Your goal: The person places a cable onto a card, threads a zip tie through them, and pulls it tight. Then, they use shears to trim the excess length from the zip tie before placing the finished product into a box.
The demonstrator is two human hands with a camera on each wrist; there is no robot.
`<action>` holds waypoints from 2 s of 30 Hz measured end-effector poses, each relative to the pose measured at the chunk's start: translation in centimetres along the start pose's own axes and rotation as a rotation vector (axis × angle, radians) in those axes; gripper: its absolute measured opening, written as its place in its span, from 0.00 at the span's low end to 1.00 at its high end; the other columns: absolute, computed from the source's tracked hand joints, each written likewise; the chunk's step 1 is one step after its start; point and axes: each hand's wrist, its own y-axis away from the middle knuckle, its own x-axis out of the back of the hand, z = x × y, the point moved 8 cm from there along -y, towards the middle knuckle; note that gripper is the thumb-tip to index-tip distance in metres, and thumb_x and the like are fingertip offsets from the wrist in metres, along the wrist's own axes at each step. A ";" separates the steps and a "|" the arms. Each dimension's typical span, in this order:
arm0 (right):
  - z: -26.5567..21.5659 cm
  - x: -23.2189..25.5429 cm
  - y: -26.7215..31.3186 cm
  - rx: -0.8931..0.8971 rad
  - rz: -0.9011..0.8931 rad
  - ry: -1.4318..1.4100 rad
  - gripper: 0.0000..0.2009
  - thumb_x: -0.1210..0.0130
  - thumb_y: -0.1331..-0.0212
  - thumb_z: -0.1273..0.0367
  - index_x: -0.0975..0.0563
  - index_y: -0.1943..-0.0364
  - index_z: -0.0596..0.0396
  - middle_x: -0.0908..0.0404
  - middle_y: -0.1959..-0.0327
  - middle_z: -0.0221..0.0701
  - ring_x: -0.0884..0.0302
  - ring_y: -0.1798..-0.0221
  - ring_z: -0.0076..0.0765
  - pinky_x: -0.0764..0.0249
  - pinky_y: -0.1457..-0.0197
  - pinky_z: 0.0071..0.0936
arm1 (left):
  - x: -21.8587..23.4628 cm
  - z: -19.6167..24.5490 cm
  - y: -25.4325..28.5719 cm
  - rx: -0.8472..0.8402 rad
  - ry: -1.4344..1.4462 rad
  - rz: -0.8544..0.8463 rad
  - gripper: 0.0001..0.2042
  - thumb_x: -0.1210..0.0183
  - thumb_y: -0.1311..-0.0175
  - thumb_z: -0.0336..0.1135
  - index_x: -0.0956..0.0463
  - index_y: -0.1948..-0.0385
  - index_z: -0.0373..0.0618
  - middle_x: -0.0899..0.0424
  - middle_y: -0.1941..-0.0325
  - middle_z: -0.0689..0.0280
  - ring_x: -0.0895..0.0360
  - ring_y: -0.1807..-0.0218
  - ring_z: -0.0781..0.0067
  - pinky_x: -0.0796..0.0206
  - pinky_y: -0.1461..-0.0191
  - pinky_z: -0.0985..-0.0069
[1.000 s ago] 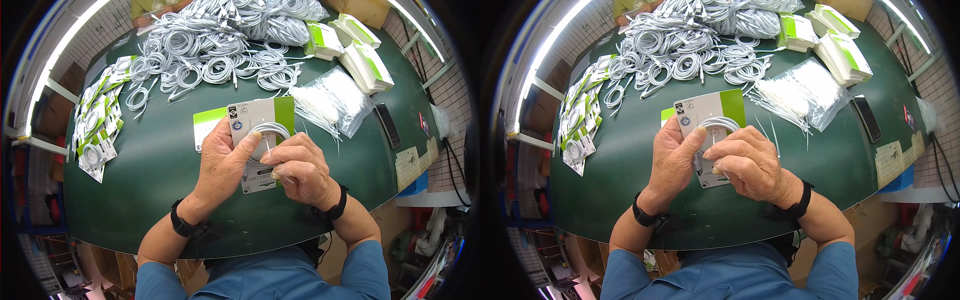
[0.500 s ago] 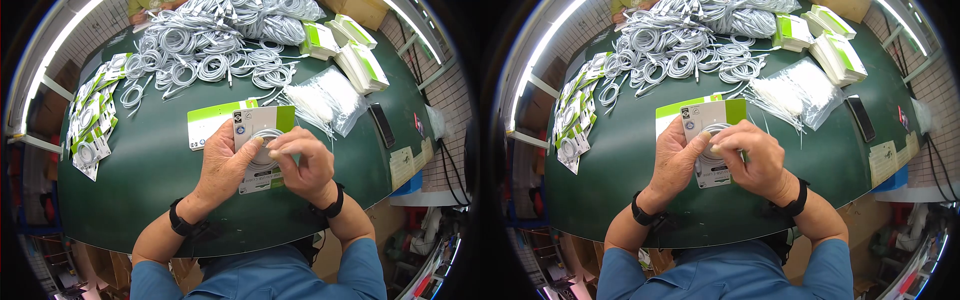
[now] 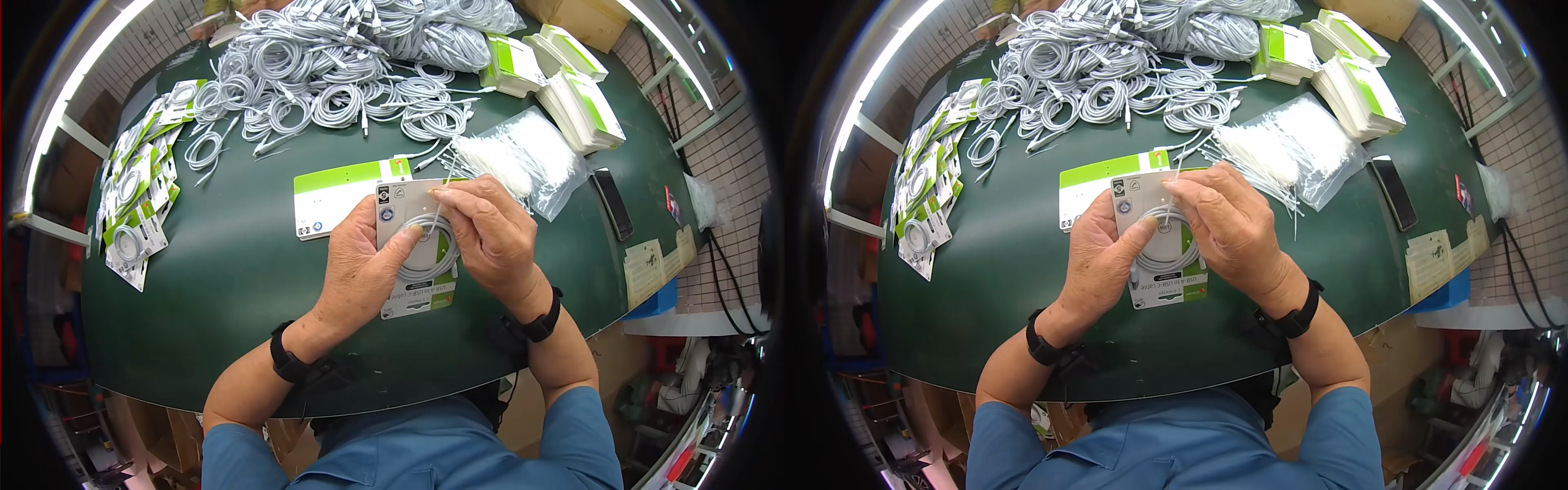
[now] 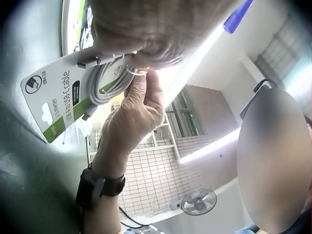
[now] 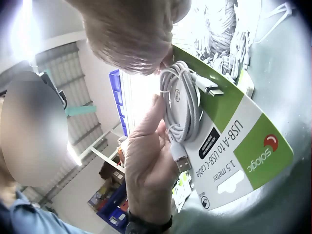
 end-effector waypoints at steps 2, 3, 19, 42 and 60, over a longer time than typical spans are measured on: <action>-0.3 0.1 0.1 0.068 -0.022 0.024 0.17 0.31 0.44 0.83 0.15 0.50 0.58 0.13 0.58 0.38 0.14 0.60 0.42 0.16 0.60 0.34 | 0.0 0.0 0.0 -0.003 -0.002 -0.004 0.16 0.40 0.23 0.24 0.25 0.37 0.33 0.12 0.44 0.58 0.14 0.45 0.73 0.19 0.40 0.73; -0.4 0.3 0.2 0.092 -0.039 0.031 0.18 0.31 0.46 0.83 0.14 0.49 0.58 0.13 0.57 0.38 0.15 0.61 0.41 0.16 0.61 0.33 | 0.0 0.1 0.0 -0.006 -0.010 -0.007 0.16 0.40 0.23 0.24 0.25 0.37 0.32 0.12 0.44 0.58 0.14 0.45 0.73 0.19 0.40 0.72; -2.3 0.7 0.9 0.220 -0.045 0.066 0.19 0.29 0.54 0.79 0.10 0.53 0.56 0.10 0.53 0.36 0.14 0.58 0.38 0.13 0.60 0.29 | 0.2 1.3 0.0 -0.060 0.022 0.004 0.15 0.39 0.24 0.24 0.25 0.39 0.32 0.12 0.45 0.58 0.14 0.46 0.74 0.19 0.41 0.73; -2.1 0.2 0.5 0.194 -0.027 0.054 0.19 0.28 0.54 0.81 0.12 0.54 0.54 0.11 0.58 0.33 0.14 0.62 0.36 0.16 0.65 0.28 | 0.3 0.6 -0.2 -0.041 -0.025 0.002 0.15 0.39 0.24 0.24 0.24 0.40 0.33 0.12 0.47 0.59 0.14 0.48 0.75 0.19 0.42 0.73; -1.8 0.3 -0.4 0.132 -0.104 0.050 0.19 0.27 0.53 0.80 0.14 0.54 0.52 0.11 0.60 0.30 0.17 0.65 0.37 0.18 0.66 0.31 | -0.3 0.6 0.3 -0.109 -0.077 -0.048 0.16 0.37 0.25 0.26 0.23 0.40 0.35 0.12 0.47 0.61 0.15 0.47 0.75 0.21 0.42 0.73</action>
